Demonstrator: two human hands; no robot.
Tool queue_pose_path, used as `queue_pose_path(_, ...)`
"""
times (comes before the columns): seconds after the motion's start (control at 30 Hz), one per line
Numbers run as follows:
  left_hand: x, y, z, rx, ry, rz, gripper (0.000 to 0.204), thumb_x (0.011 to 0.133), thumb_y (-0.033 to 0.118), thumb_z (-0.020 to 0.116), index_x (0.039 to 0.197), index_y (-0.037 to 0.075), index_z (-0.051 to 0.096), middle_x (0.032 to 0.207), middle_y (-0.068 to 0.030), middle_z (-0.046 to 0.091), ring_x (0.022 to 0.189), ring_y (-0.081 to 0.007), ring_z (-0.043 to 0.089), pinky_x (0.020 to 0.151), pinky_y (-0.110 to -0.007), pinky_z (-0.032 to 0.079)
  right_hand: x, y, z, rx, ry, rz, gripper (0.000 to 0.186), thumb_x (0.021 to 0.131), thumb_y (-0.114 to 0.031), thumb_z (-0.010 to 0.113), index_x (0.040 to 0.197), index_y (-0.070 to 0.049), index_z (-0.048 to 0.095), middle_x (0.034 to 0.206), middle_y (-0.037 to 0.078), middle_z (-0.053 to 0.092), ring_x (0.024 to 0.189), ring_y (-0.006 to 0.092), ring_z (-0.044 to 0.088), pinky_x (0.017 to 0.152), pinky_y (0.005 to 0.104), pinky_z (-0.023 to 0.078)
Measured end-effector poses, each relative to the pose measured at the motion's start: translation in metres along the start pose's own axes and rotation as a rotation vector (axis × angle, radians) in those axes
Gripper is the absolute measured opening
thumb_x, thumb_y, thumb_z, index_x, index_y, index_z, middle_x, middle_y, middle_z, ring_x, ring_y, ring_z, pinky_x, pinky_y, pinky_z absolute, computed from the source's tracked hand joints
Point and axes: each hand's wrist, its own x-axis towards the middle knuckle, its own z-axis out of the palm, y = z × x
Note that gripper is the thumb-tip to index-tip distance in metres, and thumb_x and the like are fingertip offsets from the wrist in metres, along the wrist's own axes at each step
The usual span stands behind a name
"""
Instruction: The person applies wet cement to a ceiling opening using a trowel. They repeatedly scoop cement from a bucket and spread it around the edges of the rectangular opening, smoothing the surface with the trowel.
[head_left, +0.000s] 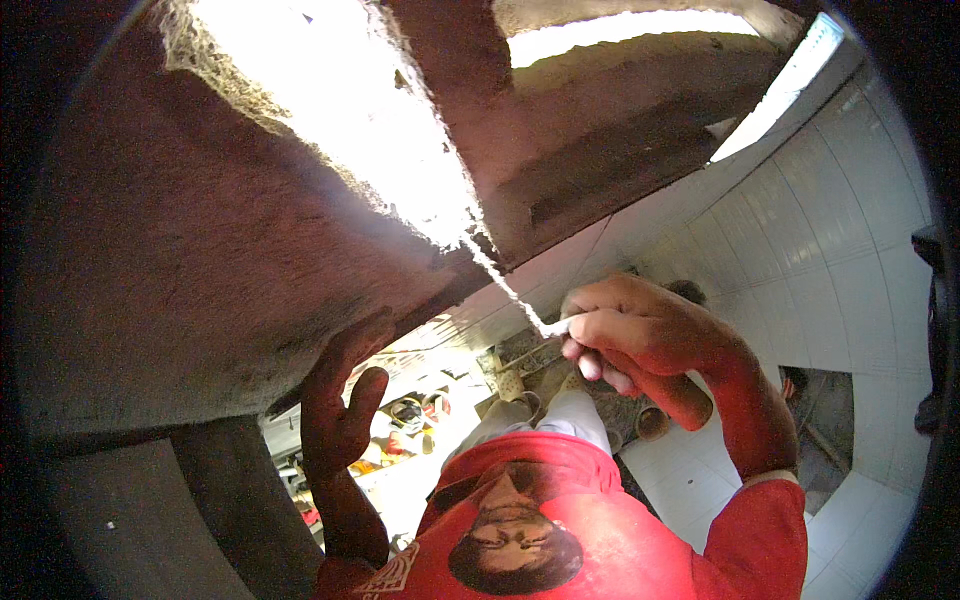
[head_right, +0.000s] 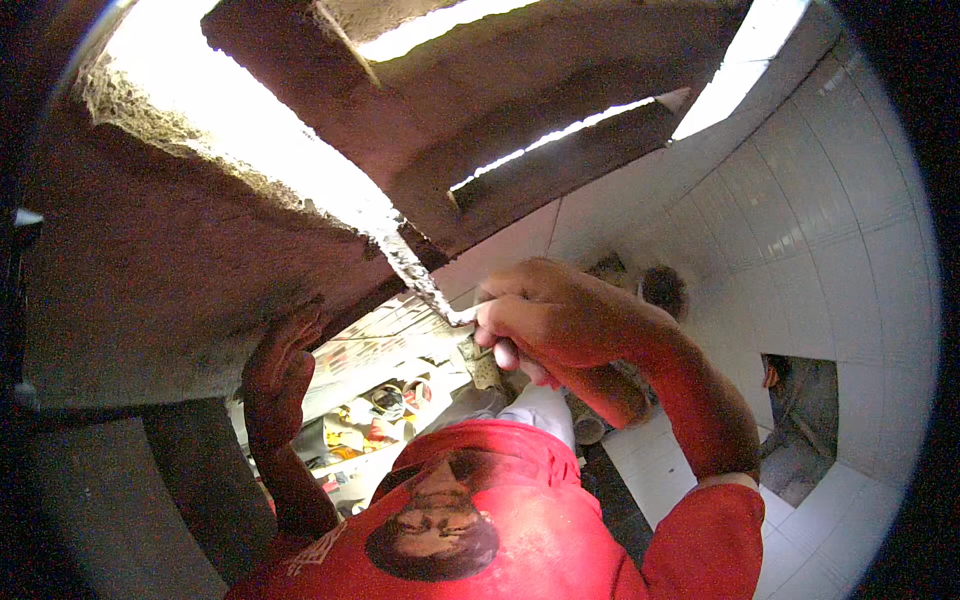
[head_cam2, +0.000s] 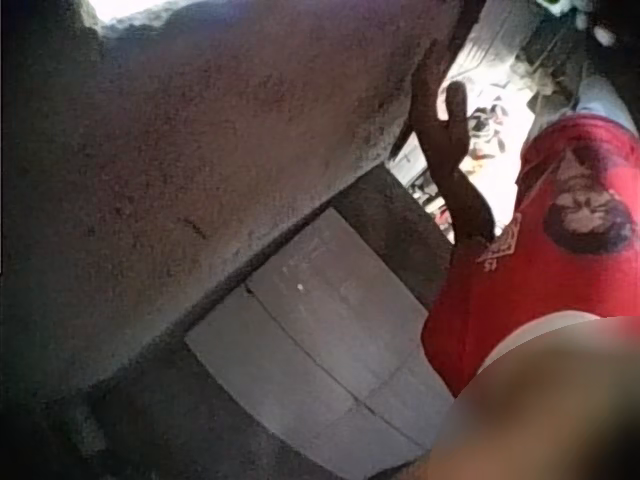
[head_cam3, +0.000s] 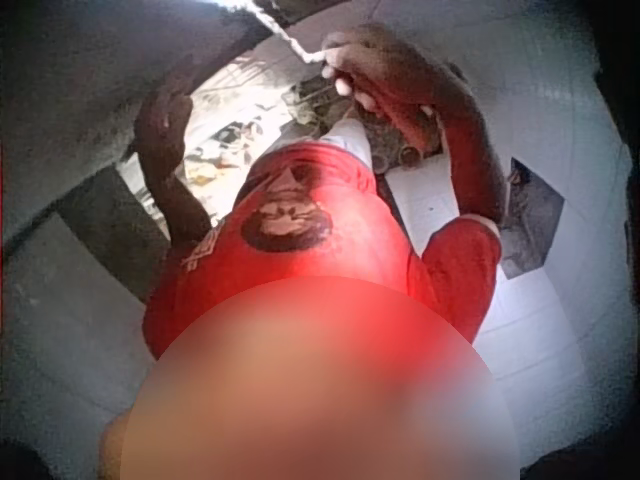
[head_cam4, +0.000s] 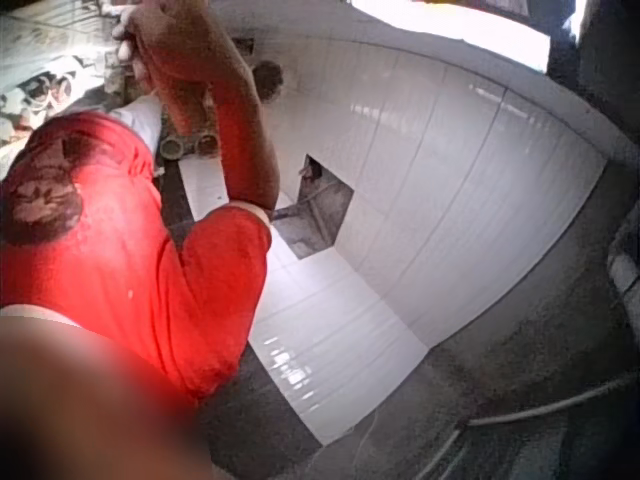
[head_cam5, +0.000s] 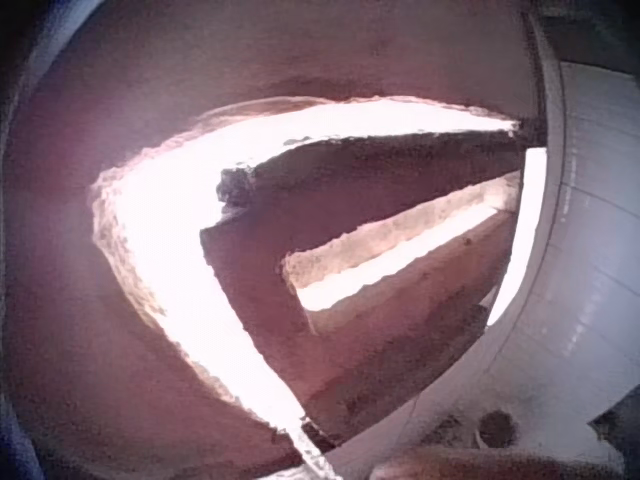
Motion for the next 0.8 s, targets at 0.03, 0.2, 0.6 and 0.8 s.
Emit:
queue_pose_path(0.03,-0.001,0.002,-0.001,0.028,0.016,0.012,0.040,0.096,0.015,0.057,0.133,0.000,0.055,0.135,-0.0201,0.057,0.125,-0.0302,0.056,0.107,-0.044,0.042,-0.002,0.001,0.001,0.005,0.020,0.028,0.025,0.095,-0.021,0.049,0.092,0.002,0.060,0.071,0.007,0.060,0.048,0.0122,0.052,0.045,0.0282,0.044)
queue_pose_path(0.2,0.003,0.005,0.004,0.062,0.055,-0.056,0.036,0.095,0.013,0.059,0.130,0.002,0.060,0.133,-0.0185,0.059,0.122,-0.0285,0.058,0.105,-0.042,0.043,-0.008,0.011,0.003,0.017,0.032,-0.005,0.028,0.092,-0.024,0.049,0.086,0.000,0.062,0.071,0.004,0.062,0.050,0.0124,0.055,0.046,0.0296,0.046)
queue_pose_path(0.6,0.000,-0.021,0.026,0.033,0.141,-0.115,0.032,0.095,0.012,0.060,0.125,0.004,0.062,0.120,-0.0161,0.066,0.109,-0.0252,0.064,0.094,-0.039,0.050,0.003,0.120,0.015,-0.666,0.418,-0.432,0.015,0.090,-0.014,0.053,0.099,-0.003,0.058,0.076,0.017,0.063,0.070,0.0410,0.062,0.065,0.0465,0.049)
queue_pose_path(0.8,0.000,-0.025,0.023,0.104,0.193,-0.086,0.024,0.097,0.012,0.059,0.119,0.003,0.064,0.112,-0.0138,0.068,0.098,-0.0214,0.065,0.088,-0.036,0.051,0.064,0.170,0.076,-0.144,0.417,-0.393,0.013,0.094,-0.011,0.052,0.096,-0.001,0.059,0.080,0.014,0.059,0.066,0.0220,0.058,0.060,0.0364,0.047)
